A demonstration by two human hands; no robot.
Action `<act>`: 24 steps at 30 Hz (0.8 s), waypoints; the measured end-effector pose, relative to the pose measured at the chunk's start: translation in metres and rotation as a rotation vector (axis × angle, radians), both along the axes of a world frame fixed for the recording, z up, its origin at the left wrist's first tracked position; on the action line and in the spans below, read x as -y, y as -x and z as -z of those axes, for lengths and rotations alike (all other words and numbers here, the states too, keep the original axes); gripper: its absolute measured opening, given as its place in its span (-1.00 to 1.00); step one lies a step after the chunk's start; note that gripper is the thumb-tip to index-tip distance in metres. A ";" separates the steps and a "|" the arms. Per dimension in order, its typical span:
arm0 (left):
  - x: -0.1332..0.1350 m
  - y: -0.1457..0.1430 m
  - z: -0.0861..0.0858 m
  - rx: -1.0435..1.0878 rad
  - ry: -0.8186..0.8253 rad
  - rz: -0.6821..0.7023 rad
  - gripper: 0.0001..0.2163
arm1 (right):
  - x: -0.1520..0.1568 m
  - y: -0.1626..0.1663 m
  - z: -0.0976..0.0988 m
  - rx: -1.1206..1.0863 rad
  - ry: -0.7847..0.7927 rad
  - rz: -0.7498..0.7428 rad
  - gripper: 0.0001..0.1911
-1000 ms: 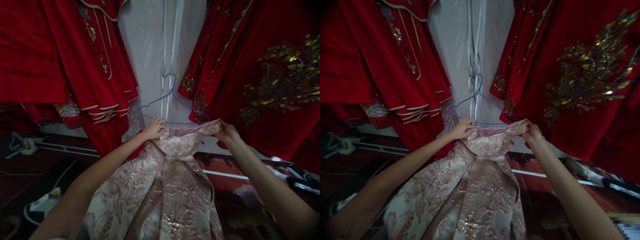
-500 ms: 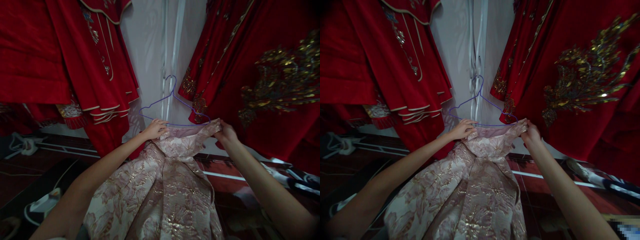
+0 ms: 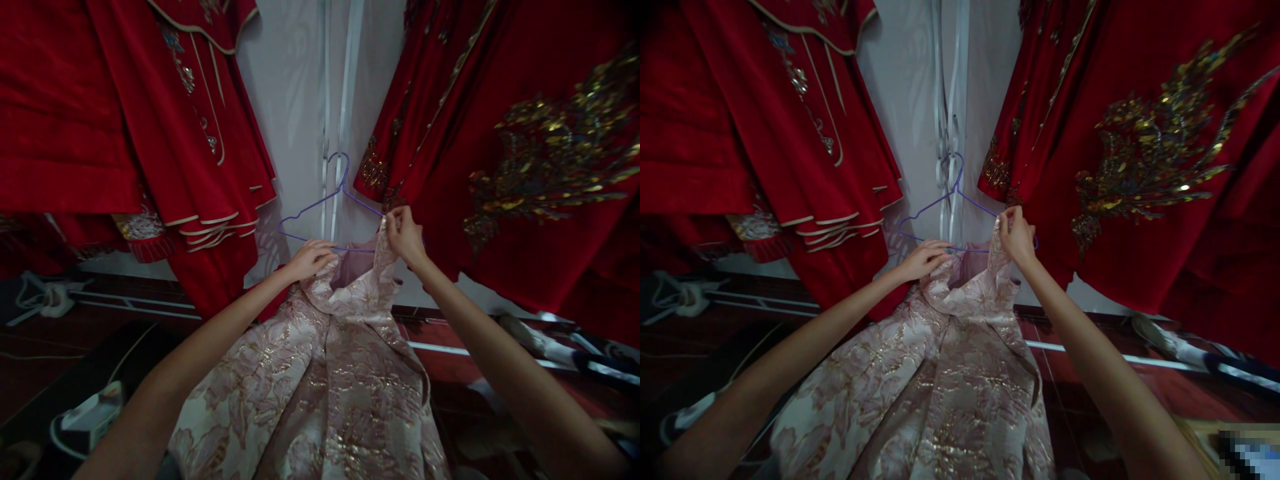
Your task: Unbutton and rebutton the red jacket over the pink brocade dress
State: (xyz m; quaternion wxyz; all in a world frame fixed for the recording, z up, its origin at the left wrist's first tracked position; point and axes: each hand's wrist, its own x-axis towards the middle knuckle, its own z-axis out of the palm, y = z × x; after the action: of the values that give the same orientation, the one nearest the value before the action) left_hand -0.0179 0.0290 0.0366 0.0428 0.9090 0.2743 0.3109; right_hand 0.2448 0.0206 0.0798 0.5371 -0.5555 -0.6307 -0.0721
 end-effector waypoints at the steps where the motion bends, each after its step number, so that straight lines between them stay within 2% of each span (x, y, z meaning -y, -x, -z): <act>1: -0.001 0.008 -0.005 0.008 -0.010 -0.016 -0.70 | -0.001 -0.002 0.001 -0.003 0.009 -0.015 -0.79; 3: -0.007 0.029 -0.013 0.048 -0.058 -0.127 -0.69 | -0.003 -0.008 0.003 -0.013 0.012 -0.044 -0.77; 5: -0.015 0.054 -0.016 0.116 -0.130 -0.359 -0.68 | -0.004 -0.014 0.001 -0.022 0.018 -0.076 -0.74; 7: -0.023 0.078 -0.013 0.168 -0.167 -0.579 -0.67 | -0.003 -0.018 -0.001 -0.036 0.023 -0.100 -0.72; 9: -0.029 0.096 -0.006 0.171 -0.158 -0.683 -0.66 | -0.002 -0.020 -0.005 -0.045 0.017 -0.115 -0.71; 12: -0.033 0.111 0.007 0.209 -0.154 -0.715 -0.64 | 0.000 -0.021 -0.008 -0.045 -0.020 -0.112 -0.70; 17: -0.041 0.122 0.023 0.288 -0.105 -0.674 -0.63 | -0.002 -0.025 -0.010 -0.017 -0.050 -0.118 -0.71; 24: -0.051 0.125 0.039 0.464 0.228 -0.612 -0.62 | -0.004 -0.024 -0.008 -0.028 -0.058 -0.122 -0.70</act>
State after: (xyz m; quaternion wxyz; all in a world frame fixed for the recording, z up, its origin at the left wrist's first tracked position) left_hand -0.1427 0.0801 -0.0021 0.1098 0.6803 0.5482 0.4739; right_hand 0.2684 0.0248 0.0877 0.5649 -0.5014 -0.6535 -0.0497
